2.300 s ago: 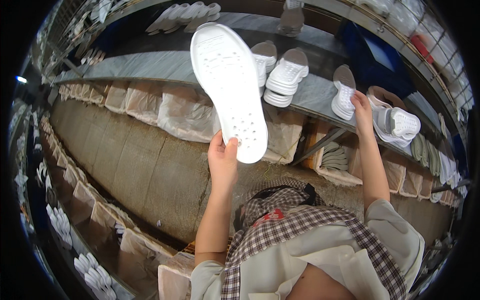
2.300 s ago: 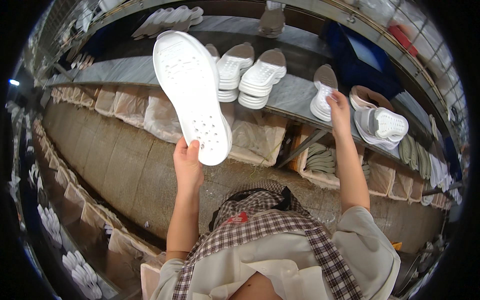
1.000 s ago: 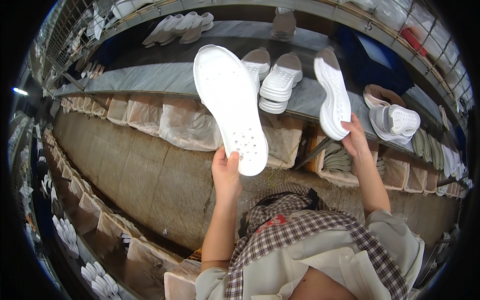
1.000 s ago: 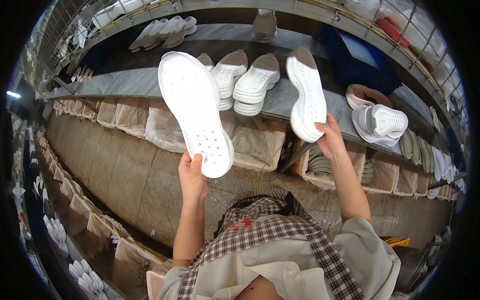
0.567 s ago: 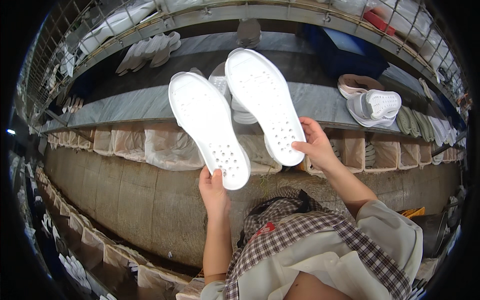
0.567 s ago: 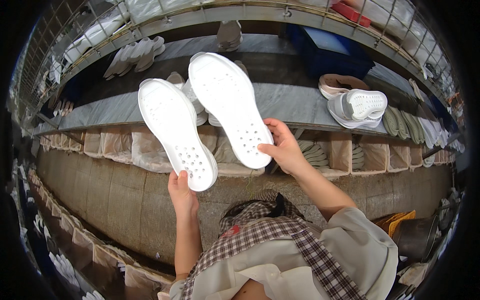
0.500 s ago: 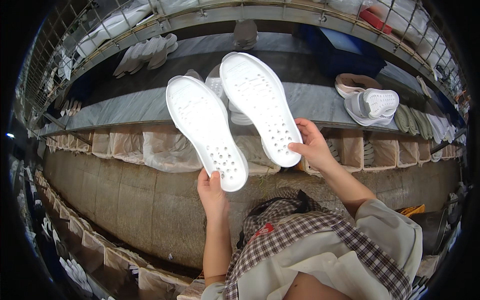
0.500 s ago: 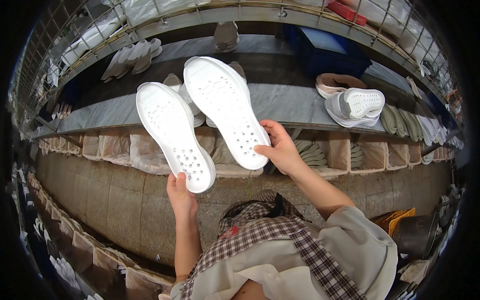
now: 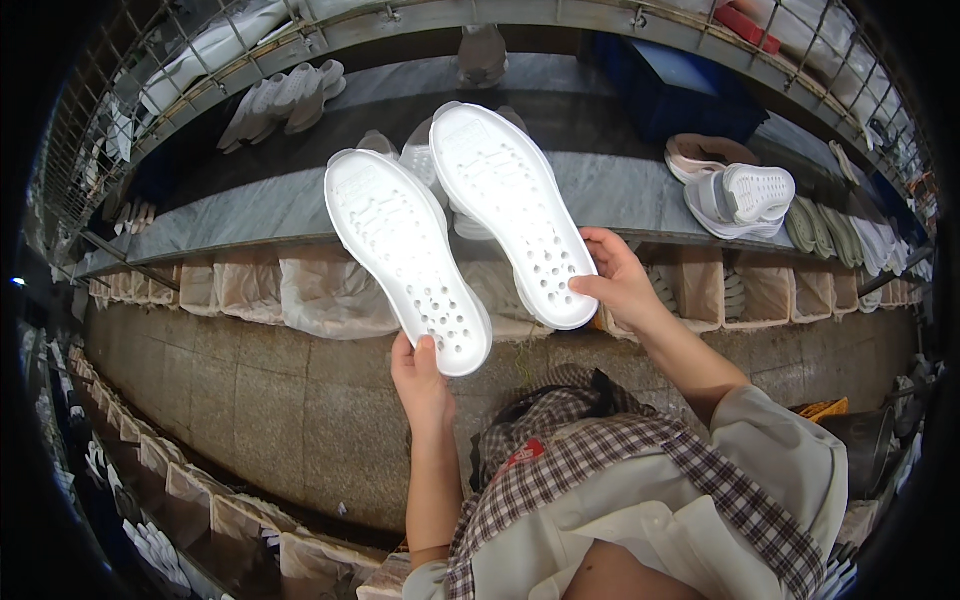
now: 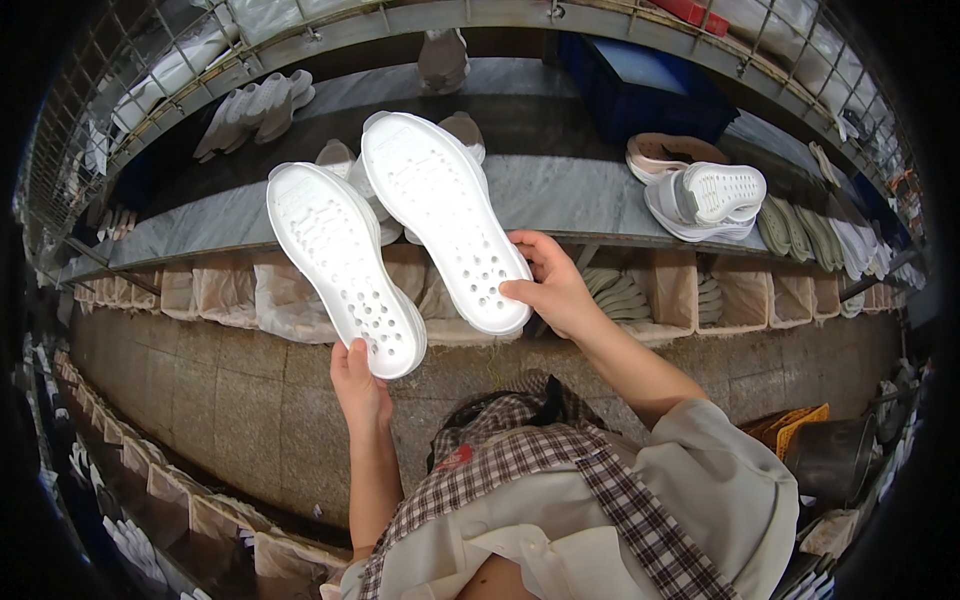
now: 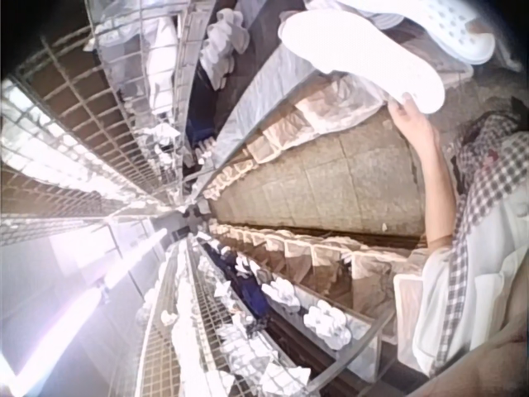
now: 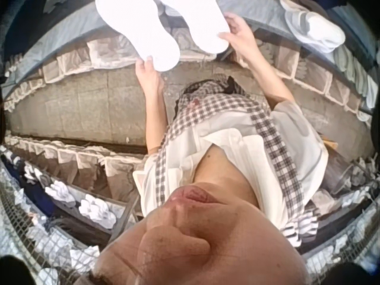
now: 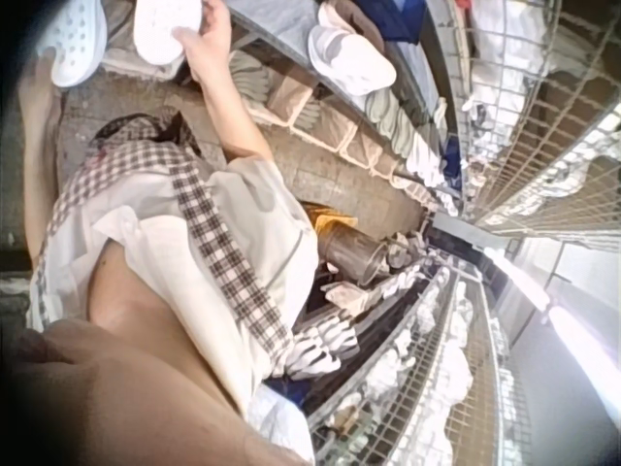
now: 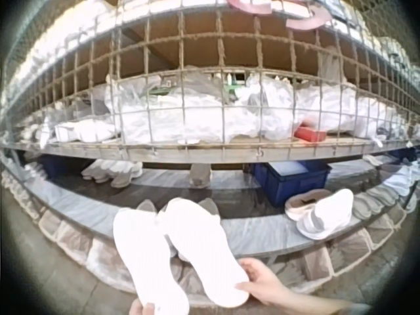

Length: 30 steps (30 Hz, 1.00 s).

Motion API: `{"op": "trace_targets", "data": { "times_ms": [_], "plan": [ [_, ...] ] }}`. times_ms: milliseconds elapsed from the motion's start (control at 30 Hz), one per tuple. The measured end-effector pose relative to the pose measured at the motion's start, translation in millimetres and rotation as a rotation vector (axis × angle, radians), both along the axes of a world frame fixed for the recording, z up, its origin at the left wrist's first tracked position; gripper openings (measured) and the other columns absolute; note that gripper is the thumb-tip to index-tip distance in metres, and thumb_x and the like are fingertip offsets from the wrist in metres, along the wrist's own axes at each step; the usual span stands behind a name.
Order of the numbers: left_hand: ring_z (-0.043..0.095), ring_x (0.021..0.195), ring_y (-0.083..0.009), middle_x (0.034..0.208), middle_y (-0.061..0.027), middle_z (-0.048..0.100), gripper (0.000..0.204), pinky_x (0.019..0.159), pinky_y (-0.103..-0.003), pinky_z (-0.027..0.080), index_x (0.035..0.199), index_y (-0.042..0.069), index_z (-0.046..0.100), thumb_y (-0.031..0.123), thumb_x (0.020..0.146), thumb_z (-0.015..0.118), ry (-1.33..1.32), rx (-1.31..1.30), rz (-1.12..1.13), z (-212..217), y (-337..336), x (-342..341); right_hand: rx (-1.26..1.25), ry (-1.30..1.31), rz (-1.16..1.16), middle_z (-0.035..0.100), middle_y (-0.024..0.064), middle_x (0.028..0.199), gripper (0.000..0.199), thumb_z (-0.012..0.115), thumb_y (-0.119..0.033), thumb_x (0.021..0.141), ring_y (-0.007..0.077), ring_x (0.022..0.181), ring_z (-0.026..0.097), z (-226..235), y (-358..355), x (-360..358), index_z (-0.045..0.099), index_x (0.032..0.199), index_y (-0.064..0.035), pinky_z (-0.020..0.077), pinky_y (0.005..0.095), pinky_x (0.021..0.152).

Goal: The person picks up pairs of white and black slippers from a metal shelf, turns them over to view the soles, and places them back on the shelf. The person repeats this process for multiple pairs throughout the clip.

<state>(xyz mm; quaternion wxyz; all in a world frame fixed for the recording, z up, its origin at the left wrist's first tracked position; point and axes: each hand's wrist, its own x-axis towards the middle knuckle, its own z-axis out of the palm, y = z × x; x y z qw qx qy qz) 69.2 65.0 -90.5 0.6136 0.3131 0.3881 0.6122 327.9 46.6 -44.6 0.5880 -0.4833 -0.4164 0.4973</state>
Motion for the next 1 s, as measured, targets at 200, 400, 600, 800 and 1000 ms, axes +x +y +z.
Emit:
{"op": "trace_targets", "data": {
  "times_ms": [200, 400, 600, 800, 1000],
  "plan": [
    [0.063, 0.094, -0.0190, 0.108, -0.0137, 0.060, 0.029, 0.082, -0.031, 0.053, 0.114, -0.006, 0.049, 0.013, 0.093, 0.052, 0.026, 0.004, 0.013, -0.4, -0.9, 0.8, -0.006, 0.001, -0.014, 0.053, 0.0124, 0.118, 0.063, 0.067, 0.004, 0.071, 0.0197, 0.107, 0.052, 0.2, -0.2, -0.3, 0.041, 0.127, -0.0012, 0.0449, 0.0341, 0.092],
    [0.063, 0.094, -0.0188, 0.109, -0.0132, 0.061, 0.029, 0.081, -0.031, 0.053, 0.113, -0.005, 0.050, 0.013, 0.092, 0.053, -0.027, 0.054, -0.012, -4.2, -0.1, 0.8, 0.001, 0.005, -0.012, 0.053, 0.0122, 0.117, 0.062, 0.067, 0.004, 0.071, 0.0192, 0.107, 0.052, 0.3, 0.5, -1.3, 0.041, 0.127, -0.0012, 0.0447, 0.0337, 0.092],
    [0.062, 0.092, -0.0175, 0.107, -0.0135, 0.061, 0.036, 0.082, -0.029, 0.051, 0.121, -0.008, 0.046, 0.010, 0.091, 0.055, -0.030, 0.002, -0.014, -8.6, -0.7, -0.9, -0.008, 0.015, -0.032, 0.053, 0.0130, 0.117, 0.061, 0.066, 0.005, 0.070, 0.0198, 0.107, 0.053, 3.9, -1.6, -5.1, 0.042, 0.126, -0.0013, 0.0452, 0.0335, 0.091],
    [0.061, 0.094, -0.0161, 0.109, -0.0141, 0.060, 0.036, 0.083, -0.028, 0.050, 0.121, -0.007, 0.044, 0.008, 0.090, 0.056, -0.033, -0.012, -0.005, -13.6, -1.1, -1.2, -0.024, 0.048, -0.043, 0.052, 0.0139, 0.118, 0.061, 0.066, 0.005, 0.070, 0.0205, 0.106, 0.054, 8.9, -5.4, -9.1, 0.041, 0.126, -0.0015, 0.0459, 0.0339, 0.091],
    [0.061, 0.090, -0.0141, 0.107, -0.0113, 0.060, 0.035, 0.075, -0.026, 0.051, 0.121, -0.006, 0.045, 0.010, 0.092, 0.053, -0.020, 0.022, 0.004, -13.5, -2.4, -0.3, -0.007, 0.032, -0.039, 0.052, 0.0141, 0.118, 0.061, 0.066, 0.003, 0.071, 0.0207, 0.106, 0.054, 9.3, -9.3, -11.5, 0.040, 0.126, -0.0010, 0.0460, 0.0345, 0.090]
  ]
}}
